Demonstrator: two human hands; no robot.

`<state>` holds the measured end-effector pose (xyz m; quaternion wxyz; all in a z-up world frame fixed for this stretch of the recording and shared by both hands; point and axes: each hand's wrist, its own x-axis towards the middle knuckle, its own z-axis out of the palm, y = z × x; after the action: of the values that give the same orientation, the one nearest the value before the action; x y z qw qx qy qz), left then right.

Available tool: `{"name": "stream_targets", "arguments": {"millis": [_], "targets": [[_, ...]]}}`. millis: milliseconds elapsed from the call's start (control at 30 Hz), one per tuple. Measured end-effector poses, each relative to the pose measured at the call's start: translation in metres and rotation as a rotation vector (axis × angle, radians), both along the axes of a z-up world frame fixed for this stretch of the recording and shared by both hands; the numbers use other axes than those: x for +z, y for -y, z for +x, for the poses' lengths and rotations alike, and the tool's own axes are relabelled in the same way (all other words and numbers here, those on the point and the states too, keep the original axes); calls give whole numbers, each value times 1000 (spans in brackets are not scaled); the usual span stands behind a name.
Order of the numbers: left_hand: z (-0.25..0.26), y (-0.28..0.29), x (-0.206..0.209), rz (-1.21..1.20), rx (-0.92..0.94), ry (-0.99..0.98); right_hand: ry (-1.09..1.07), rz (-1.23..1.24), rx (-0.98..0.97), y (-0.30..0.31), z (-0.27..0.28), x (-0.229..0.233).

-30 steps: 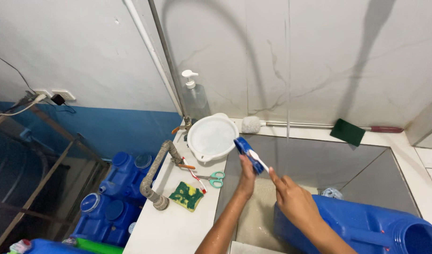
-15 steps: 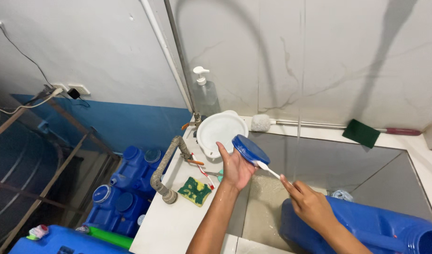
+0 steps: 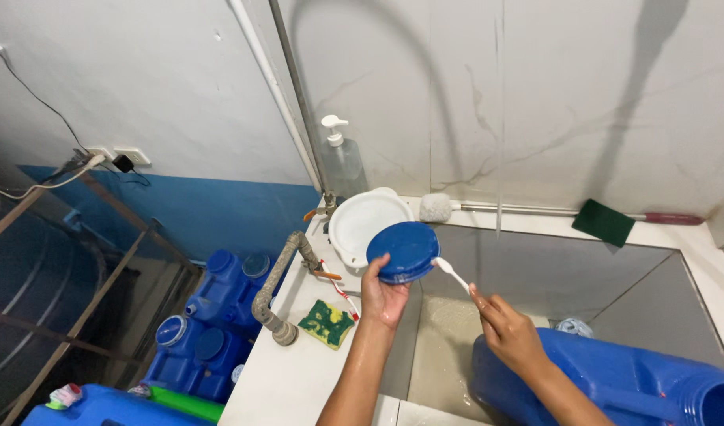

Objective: The person cleans a large blue plastic water container. They use scissors to remove a seal, then scrub the exterior with a sponge and rinse it under a tap. The person also washes the container's lid with a toothbrush and rinses it before placing it back on the container.

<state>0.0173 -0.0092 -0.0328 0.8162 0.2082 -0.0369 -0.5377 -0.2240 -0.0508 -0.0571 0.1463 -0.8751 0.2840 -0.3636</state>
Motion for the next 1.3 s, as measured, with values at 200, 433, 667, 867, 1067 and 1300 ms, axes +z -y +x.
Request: {"name": "stream_targets", "arguments": {"millis": [200, 433, 667, 867, 1067, 1300], "targets": [[4, -6, -25, 6, 41, -128, 258, 441, 13, 5, 30, -34], [-9, -36, -13, 82, -33, 386, 78, 774, 42, 61, 25, -34], [-19, -25, -32, 540, -157, 1465, -297, 32, 127, 17, 27, 56], [-16, -25, -40, 471, -88, 1417, -462, 125, -20, 8, 24, 88], [2, -34, -40, 45, -285, 716, -57, 519, 41, 54, 33, 42], [-4, -16, -52, 187, -244, 432, 182, 460, 58, 3, 68, 7]]}}
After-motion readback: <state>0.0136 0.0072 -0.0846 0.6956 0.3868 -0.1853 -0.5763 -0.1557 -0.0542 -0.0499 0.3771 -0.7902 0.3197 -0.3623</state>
